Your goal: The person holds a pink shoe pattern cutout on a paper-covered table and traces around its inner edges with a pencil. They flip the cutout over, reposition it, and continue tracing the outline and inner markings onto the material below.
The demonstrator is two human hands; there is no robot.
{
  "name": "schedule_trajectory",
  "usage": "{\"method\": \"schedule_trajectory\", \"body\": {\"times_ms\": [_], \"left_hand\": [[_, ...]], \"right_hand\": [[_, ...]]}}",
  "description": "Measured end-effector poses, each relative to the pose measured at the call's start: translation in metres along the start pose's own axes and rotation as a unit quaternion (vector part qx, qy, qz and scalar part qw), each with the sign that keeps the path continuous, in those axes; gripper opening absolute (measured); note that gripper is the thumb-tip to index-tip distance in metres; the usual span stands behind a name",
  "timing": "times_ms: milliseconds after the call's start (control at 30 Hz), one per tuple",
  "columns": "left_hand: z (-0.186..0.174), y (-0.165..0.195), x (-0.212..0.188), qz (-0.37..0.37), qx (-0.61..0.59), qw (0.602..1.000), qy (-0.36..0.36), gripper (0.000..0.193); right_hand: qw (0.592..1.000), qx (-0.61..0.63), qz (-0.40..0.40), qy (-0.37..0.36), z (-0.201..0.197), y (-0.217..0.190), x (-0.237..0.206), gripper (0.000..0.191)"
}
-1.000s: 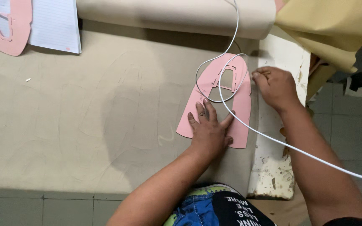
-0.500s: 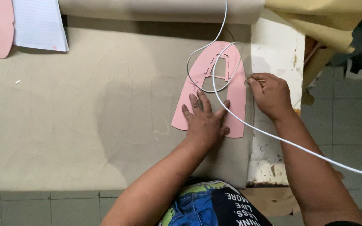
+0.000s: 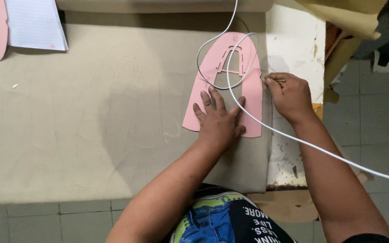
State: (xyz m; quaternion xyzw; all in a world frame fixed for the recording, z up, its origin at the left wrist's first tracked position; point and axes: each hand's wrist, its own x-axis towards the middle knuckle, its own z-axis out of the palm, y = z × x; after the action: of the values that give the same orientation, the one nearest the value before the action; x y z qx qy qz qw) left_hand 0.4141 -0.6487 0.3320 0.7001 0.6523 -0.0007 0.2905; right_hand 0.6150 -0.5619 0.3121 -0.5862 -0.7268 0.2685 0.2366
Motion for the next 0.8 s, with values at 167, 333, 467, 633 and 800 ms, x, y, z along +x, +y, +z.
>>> {"method": "schedule_trajectory", "body": {"times_ms": [167,333,467,633,800], "left_hand": [[0.001,-0.004,0.000,0.000,-0.006,1.000,0.012,0.081],[0.000,-0.003,0.000,0.002,0.015,1.000,-0.002,0.082],[-0.002,-0.004,0.001,-0.001,0.031,0.999,-0.022,0.081],[-0.002,-0.009,-0.003,0.004,0.014,1.000,-0.009,0.082],[-0.001,-0.010,-0.005,0.009,0.022,1.000,-0.004,0.083]], "right_hand": [[0.999,-0.043,0.004,-0.006,-0.001,-0.013,-0.028,0.024],[0.997,-0.039,0.054,-0.051,-0.005,-0.016,-0.046,0.024],[0.999,0.008,0.037,0.015,0.003,-0.010,-0.025,0.025],[0.998,0.001,0.059,-0.008,0.003,-0.016,-0.079,0.022],[0.996,-0.042,0.053,-0.051,0.002,-0.022,-0.126,0.021]]}}
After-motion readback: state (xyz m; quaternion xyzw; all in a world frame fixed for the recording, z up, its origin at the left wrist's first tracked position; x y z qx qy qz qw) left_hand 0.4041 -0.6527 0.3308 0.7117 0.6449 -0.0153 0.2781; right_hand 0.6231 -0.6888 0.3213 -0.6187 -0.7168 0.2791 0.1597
